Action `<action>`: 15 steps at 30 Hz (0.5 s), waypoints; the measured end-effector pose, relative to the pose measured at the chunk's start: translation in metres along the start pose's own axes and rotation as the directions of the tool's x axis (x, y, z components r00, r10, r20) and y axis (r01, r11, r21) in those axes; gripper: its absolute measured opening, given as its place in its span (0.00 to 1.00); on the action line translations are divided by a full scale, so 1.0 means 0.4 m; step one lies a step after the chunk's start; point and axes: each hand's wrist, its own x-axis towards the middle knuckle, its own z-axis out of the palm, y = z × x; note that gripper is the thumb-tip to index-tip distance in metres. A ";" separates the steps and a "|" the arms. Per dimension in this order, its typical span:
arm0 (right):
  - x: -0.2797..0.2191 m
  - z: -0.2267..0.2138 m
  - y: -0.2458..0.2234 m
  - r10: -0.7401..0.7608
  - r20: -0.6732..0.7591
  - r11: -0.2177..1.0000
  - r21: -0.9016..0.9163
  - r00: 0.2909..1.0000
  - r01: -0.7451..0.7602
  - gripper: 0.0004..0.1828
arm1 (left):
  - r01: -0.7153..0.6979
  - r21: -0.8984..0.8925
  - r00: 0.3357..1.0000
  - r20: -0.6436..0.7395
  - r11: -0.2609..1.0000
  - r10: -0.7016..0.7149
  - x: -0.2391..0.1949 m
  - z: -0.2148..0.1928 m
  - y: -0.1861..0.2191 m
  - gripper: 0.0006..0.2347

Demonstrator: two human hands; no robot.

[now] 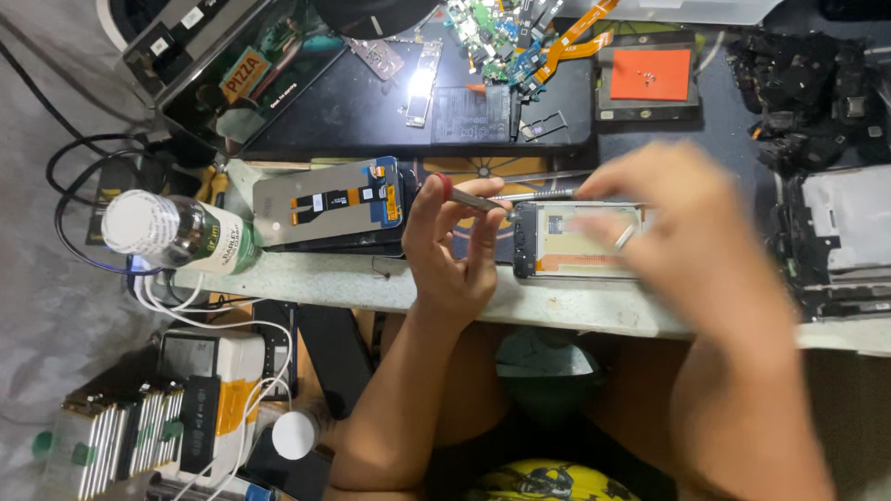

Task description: The person uses a screwdriver and tweezers to remove screws and manipulate internal components of a disassembled smartphone. They carefully detach a ribbon cable and reposition internal parts while working at a cluttered electronics repair bench.

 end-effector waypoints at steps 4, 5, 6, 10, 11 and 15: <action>-0.049 0.087 -0.013 -0.152 0.015 0.972 -0.176 0.988 0.152 0.26 | 0.040 -0.008 0.999 0.010 0.999 -0.040 -0.012 0.016 -0.003 0.28; -0.056 0.097 -0.012 -0.154 -0.002 0.972 -0.182 0.988 0.151 0.26 | 0.034 -0.016 0.999 0.012 0.999 -0.034 -0.014 0.019 -0.005 0.28; -0.056 0.102 -0.008 -0.156 -0.021 0.970 -0.190 0.988 0.149 0.27 | 0.061 0.000 0.998 0.016 0.998 -0.061 -0.012 0.023 -0.010 0.27; -0.063 0.100 0.011 -0.161 -0.016 0.964 -0.216 0.987 0.154 0.29 | 0.088 0.121 0.995 0.042 0.989 -0.094 -0.017 0.030 -0.017 0.26; -0.067 0.099 0.013 -0.157 -0.006 0.963 -0.222 0.988 0.152 0.30 | 0.068 0.163 0.996 0.052 0.984 -0.078 -0.017 0.033 -0.020 0.27; -0.062 0.093 0.020 -0.136 0.026 0.965 -0.224 0.990 0.139 0.29 | 0.059 0.051 0.996 0.067 0.997 -0.062 -0.013 0.041 -0.017 0.28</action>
